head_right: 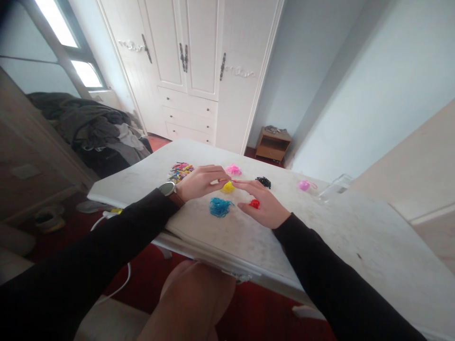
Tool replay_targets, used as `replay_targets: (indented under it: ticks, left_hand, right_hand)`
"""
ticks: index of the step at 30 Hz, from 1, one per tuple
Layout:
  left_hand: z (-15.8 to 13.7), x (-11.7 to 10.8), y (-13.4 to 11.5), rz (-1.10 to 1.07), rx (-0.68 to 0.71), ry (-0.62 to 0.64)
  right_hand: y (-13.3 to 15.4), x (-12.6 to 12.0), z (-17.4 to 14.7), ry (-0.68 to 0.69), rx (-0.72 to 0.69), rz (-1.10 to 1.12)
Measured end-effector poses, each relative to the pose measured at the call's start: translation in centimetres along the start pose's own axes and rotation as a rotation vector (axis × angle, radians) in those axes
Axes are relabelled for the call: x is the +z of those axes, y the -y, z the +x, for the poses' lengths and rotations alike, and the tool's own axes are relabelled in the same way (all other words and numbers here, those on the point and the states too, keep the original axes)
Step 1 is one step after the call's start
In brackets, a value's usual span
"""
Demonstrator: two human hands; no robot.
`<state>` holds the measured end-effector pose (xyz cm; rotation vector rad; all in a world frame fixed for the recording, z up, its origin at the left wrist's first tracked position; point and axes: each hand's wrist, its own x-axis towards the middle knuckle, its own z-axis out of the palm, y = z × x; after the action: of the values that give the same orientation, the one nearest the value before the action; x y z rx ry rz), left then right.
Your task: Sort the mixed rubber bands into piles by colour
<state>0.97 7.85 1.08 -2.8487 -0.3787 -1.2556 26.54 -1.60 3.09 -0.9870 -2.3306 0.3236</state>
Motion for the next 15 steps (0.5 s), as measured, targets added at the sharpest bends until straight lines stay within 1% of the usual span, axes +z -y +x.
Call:
replay_targets:
  ticks: [3,8,15]
  left_hand:
    - [-0.01,0.03,-0.04,-0.001,0.007,0.021]
    - [-0.03,-0.04,-0.16,-0.003,-0.024,0.04]
    - [0.0,-0.31,-0.26,-0.034,-0.025,0.066]
  right_hand:
    - [-0.16,0.12,-0.04,-0.004,0.022,0.01]
    - [-0.5,0.19,-0.1,-0.018,0.044,0.01]
    - [-0.25,0.16,-0.08,-0.008,0.057,0.017]
